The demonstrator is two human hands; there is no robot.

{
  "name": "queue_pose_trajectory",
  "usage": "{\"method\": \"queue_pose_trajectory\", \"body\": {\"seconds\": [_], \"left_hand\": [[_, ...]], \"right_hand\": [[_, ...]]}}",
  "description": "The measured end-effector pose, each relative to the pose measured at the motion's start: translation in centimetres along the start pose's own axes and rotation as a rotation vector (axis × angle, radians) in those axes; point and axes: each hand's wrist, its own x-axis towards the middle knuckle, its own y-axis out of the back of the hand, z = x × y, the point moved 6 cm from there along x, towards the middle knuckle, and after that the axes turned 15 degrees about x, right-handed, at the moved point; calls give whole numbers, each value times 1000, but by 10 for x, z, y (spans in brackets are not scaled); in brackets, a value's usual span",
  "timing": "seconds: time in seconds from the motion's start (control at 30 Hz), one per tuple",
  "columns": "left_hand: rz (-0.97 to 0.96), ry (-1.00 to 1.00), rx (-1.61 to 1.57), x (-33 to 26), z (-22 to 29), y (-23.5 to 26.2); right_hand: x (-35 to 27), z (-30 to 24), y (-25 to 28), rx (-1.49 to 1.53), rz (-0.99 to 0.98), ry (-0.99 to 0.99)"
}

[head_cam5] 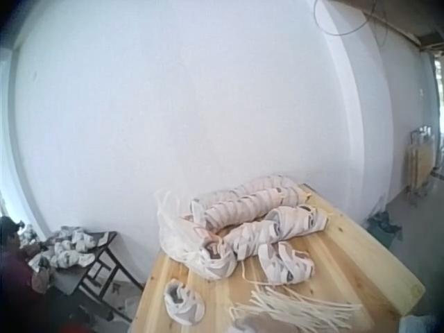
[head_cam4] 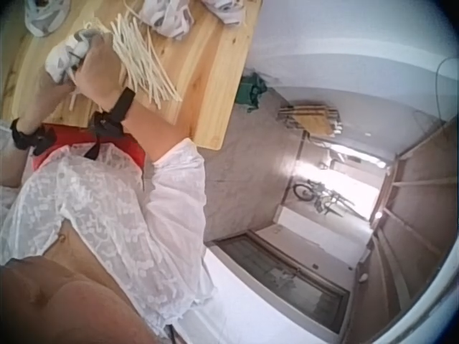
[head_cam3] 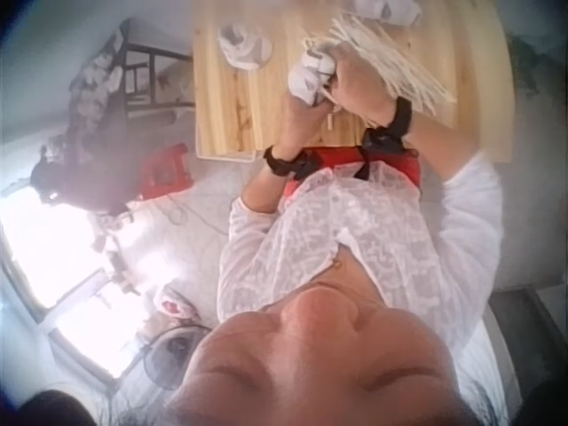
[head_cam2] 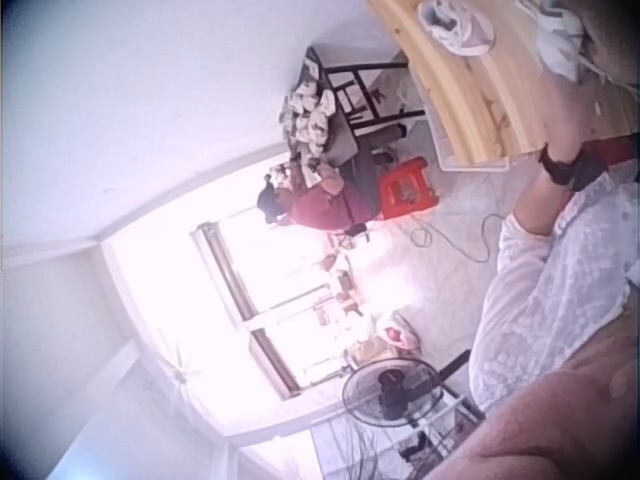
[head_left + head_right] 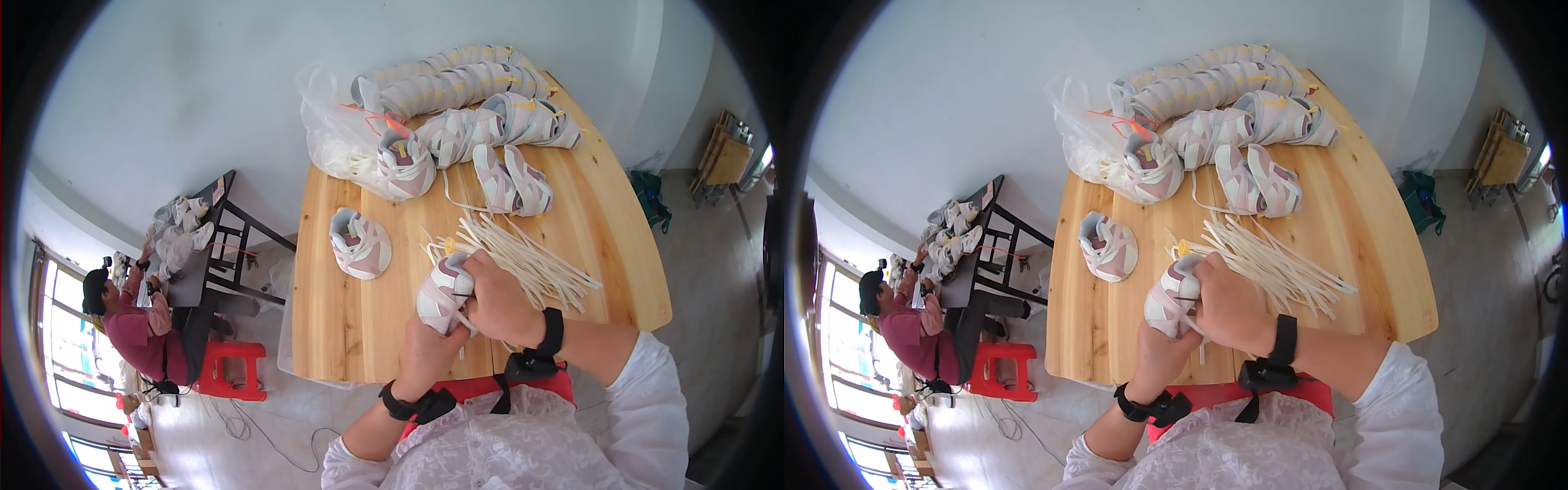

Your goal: The person is lacing multiple pairs of athletic shoes on a wooden work table.

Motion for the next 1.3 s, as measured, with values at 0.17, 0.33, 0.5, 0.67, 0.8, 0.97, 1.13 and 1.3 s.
{"method": "queue_pose_trajectory", "body": {"seconds": [0.17, 0.33, 0.5, 0.67, 0.8, 0.97, 1.13, 1.3], "left_hand": [[15, -32, -5, 0, -3, 6], [-32, -3, 116, -1, -9, 17], [-110, 11, 165, -3, 3, 19], [-111, -2, 150, -4, 6, 12], [-69, -35, 132, 1, 6, 8], [-69, -2, 134, 1, 6, 5], [-65, 65, 175, -4, 4, 13], [-115, -31, 233, -5, 9, 14]], "right_hand": [[-3, -9, 4, 16, 62, 139], [2, -12, 13, -110, -163, 202], [9, 4, 5, -214, -483, -41], [8, 23, -1, 11, -510, -188], [0, 18, -2, 163, -275, -275], [2, 6, 7, 287, -22, -15], [-6, -11, 14, 122, 41, 158], [2, 24, -1, -45, -501, -81]]}}
